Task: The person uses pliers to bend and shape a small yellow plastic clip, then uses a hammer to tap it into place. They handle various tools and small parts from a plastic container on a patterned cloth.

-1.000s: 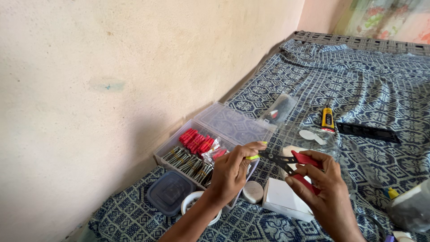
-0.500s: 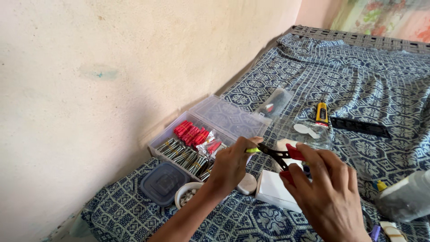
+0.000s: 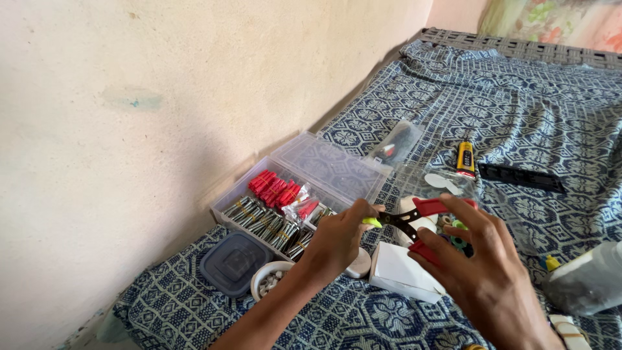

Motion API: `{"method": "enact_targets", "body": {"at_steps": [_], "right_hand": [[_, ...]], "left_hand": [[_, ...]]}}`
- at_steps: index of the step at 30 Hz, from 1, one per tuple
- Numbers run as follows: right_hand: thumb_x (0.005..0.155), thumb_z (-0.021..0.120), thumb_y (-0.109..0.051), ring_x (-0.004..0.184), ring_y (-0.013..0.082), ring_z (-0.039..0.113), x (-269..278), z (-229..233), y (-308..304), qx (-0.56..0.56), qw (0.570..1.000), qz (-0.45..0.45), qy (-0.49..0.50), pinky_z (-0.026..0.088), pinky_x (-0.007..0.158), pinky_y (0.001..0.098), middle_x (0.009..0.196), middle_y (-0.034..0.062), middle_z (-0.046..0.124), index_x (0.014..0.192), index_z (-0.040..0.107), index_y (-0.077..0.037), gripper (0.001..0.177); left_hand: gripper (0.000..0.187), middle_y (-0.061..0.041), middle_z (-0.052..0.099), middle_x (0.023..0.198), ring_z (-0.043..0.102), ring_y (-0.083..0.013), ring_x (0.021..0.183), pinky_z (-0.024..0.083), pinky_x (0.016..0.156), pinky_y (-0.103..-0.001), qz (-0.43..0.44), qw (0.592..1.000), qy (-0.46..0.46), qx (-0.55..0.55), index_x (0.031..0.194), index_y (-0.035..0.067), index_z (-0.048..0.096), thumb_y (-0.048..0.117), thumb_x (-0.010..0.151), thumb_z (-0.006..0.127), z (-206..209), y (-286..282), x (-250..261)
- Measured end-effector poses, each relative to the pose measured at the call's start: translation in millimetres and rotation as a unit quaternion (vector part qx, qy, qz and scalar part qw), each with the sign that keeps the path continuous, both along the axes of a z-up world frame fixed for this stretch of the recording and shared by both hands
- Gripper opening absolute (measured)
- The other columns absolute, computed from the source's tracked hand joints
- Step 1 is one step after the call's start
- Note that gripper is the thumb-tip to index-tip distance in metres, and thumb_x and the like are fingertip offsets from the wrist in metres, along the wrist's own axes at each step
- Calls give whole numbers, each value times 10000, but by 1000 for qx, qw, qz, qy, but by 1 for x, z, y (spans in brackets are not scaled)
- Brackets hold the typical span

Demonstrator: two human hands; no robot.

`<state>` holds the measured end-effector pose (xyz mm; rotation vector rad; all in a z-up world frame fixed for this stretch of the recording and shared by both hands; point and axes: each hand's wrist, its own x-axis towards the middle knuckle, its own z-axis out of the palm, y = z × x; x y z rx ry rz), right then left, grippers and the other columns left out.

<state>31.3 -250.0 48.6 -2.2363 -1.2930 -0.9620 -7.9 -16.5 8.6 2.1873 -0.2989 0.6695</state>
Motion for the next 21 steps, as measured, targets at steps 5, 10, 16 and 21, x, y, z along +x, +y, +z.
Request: {"method": "enact_targets", "body": {"at_steps": [5,10,16,21], "right_hand": [[763,787,-212,1009,231,745,22,5,-21,-88,989,5,115,647,735,306,1518,91,515,1100,743,-127,350],[819,731,-196,915,164,782,38,9,-38,-161,970,-37,178,616,664,261,1398,19,629,1139,756,-184,321],[897,711,-382,790,51,734,58,22,-51,-286,891,-167,311,632,706,234,978,-119,775,1199,751,-324,310],[1001,617,-139,809,130,711,84,15,-81,-306,815,-269,413,668,748,288,942,3,686,1236,799,-325,351]], "left_hand": [[133,-253,669,864,591,-250,627,463,546,-414,-43,963,266,-13,1222,100,558,78,1117,480,12,-6,-11],[384,-198,725,922,717,-313,783,531,627,-455,-126,978,128,109,1227,81,521,-42,873,602,-1,-7,-5],[270,-158,760,1006,774,-244,884,585,712,-361,-177,976,120,50,1228,83,553,-20,979,568,-14,-1,4],[194,-147,730,1216,729,-232,1144,639,938,-298,-241,965,62,-81,1166,30,559,-49,990,587,-19,3,8]]}}
